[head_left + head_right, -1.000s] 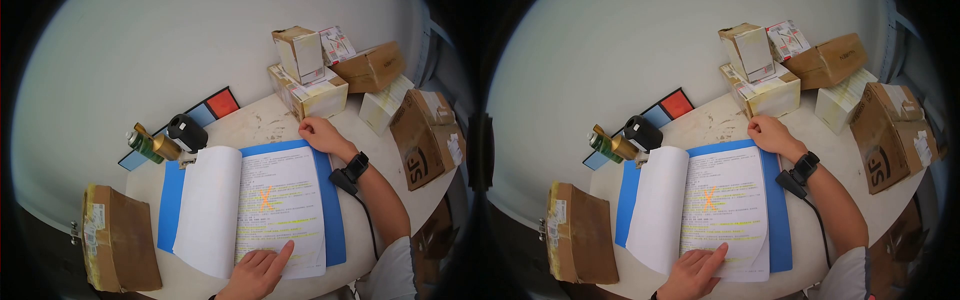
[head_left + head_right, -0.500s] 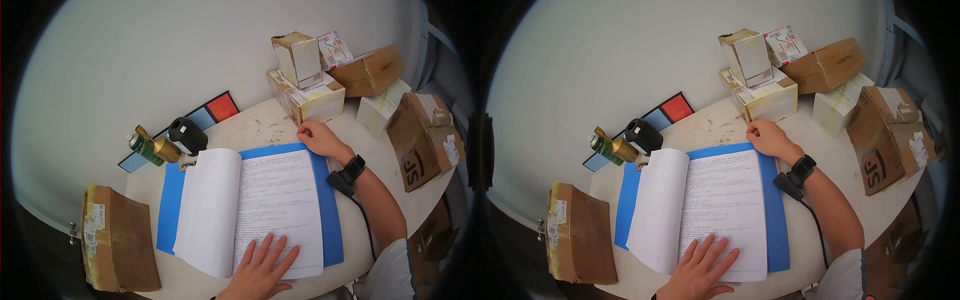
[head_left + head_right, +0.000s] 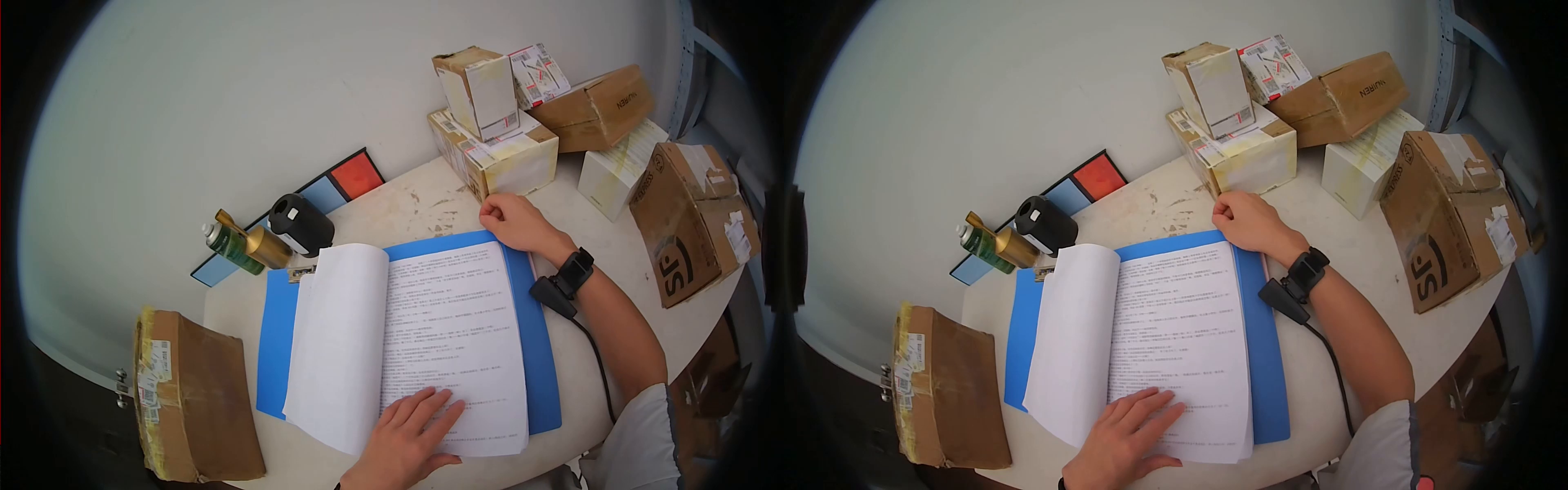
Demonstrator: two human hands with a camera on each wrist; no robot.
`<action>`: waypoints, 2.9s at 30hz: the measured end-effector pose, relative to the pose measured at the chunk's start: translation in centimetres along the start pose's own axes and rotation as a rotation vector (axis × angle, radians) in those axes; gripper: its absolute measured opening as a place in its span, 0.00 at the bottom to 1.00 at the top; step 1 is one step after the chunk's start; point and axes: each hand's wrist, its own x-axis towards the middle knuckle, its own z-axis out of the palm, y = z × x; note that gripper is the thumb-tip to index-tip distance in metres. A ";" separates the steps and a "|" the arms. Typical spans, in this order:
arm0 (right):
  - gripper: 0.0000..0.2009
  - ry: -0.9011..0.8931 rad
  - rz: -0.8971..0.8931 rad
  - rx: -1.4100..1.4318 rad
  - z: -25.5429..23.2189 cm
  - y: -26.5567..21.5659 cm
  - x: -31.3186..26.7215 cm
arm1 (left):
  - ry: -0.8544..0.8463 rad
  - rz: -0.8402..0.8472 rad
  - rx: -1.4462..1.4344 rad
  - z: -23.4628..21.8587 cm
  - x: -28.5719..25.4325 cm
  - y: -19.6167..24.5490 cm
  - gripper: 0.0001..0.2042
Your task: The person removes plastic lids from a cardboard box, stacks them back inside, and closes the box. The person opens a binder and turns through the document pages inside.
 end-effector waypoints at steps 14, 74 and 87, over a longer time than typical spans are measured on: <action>0.09 -0.006 -0.002 -0.028 0.4 0.1 0.1 | 0.978 -0.438 0.269 -2.7 -3.0 -0.3 0.41; 0.11 -0.005 -0.013 -0.017 0.5 0.8 0.4 | 0.443 -0.216 0.060 0.4 0.0 0.7 0.38; 0.09 0.010 -0.024 -0.011 0.3 0.8 0.1 | 0.141 0.037 0.060 0.6 0.6 1.9 0.39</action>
